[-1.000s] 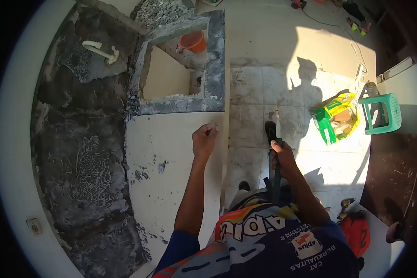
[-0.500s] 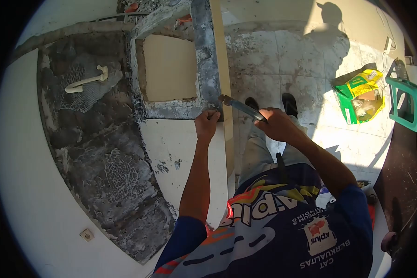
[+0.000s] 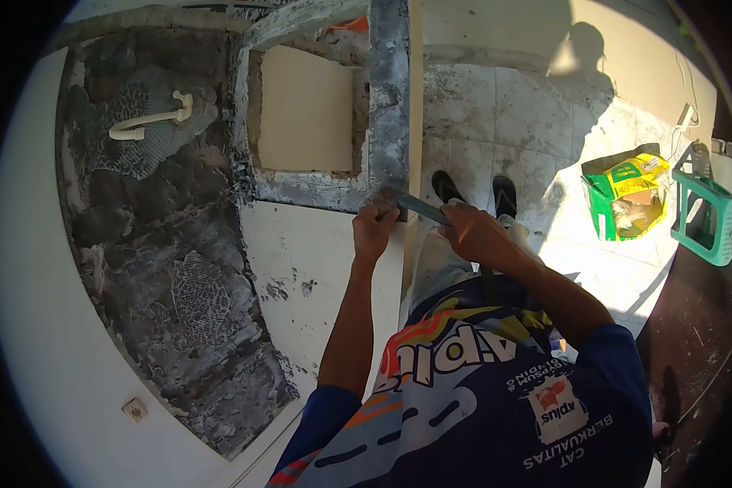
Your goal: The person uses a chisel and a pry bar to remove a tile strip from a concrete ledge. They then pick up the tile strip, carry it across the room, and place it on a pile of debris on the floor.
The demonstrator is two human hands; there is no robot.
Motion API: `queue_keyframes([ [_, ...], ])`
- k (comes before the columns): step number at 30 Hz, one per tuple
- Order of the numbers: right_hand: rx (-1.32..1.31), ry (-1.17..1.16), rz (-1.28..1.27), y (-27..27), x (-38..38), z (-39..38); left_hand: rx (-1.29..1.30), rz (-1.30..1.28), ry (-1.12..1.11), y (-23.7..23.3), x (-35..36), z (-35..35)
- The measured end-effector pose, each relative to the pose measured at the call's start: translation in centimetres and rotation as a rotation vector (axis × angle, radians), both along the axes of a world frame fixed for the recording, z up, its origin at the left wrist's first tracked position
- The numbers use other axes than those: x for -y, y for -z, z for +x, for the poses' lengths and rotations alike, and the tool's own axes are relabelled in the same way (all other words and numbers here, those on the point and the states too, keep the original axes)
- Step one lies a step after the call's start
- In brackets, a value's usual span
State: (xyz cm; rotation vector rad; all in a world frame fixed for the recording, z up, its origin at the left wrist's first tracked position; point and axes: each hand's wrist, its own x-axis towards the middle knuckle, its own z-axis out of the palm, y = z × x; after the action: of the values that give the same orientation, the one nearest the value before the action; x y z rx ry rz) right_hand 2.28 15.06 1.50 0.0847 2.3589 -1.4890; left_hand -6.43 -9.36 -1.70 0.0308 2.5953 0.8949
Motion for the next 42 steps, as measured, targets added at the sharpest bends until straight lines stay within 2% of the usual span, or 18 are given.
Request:
queue_keyframes([
  [2, -0.054, 0.096, -0.009, 0.3, 0.5, -0.3, -0.023, 0.030, -0.013, -0.2, -0.1, 0.3],
  [5, 0.104, 0.062, -0.008, 0.1, 1.2, -0.4, -0.022, 0.034, -0.020, 0.1, -0.1, 0.3],
  [8, 0.074, -0.090, 0.024, -0.4, 0.6, -0.1, -0.002, -0.013, -0.001, 0.3, 0.3, 0.2],
  [11, 0.108, 0.103, 0.007, -1.8, 1.0, -0.7, -0.033, 0.037, -0.018, 0.3, -0.1, 0.3],
  [14, 0.086, 0.117, 0.032, -1.2, 1.8, 0.3, -0.065, 0.021, 0.015, 0.5, 0.1, 0.2],
  [17, 0.177, -0.094, 0.068, -0.9, 1.2, 0.5, -0.067, -0.027, 0.059, 0.3, 0.3, 0.3],
  [20, 0.086, 0.120, 0.001, -1.6, 1.1, 0.2, -0.082, 0.007, 0.038, 0.0, -0.3, 0.3],
  [23, 0.053, 0.171, 0.009, -1.5, 2.0, 0.6, -0.057, 0.016, 0.007, 0.6, 0.0, 0.3],
  [26, 0.248, -0.103, 0.019, -1.9, 0.7, -0.1, -0.024, -0.003, 0.007, 1.0, 0.2, 0.2],
  [29, 0.065, 0.067, -0.039, -0.6, 0.7, -0.4, -0.078, 0.037, 0.019, 0.5, -0.1, 0.4],
  [32, 0.043, 0.134, -0.051, -0.6, 1.3, 0.0, -0.107, 0.040, 0.029, 0.3, -0.3, 0.5],
  [35, 0.137, -0.099, -0.018, -0.3, 0.5, 0.0, -0.086, 0.006, 0.042, 0.6, 0.1, 0.3],
  [38, -0.007, 0.057, -0.076, 0.1, 0.3, -0.2, -0.129, 0.041, 0.038, 0.8, -0.1, 0.6],
  [41, -0.043, 0.164, -0.034, 0.5, 1.5, 0.4, -0.155, 0.032, 0.044, 0.4, -0.2, 0.7],
  [42, 0.035, 0.074, -0.038, 0.5, 1.2, 0.3, -0.145, 0.002, 0.059, 0.5, -0.1, 0.6],
])
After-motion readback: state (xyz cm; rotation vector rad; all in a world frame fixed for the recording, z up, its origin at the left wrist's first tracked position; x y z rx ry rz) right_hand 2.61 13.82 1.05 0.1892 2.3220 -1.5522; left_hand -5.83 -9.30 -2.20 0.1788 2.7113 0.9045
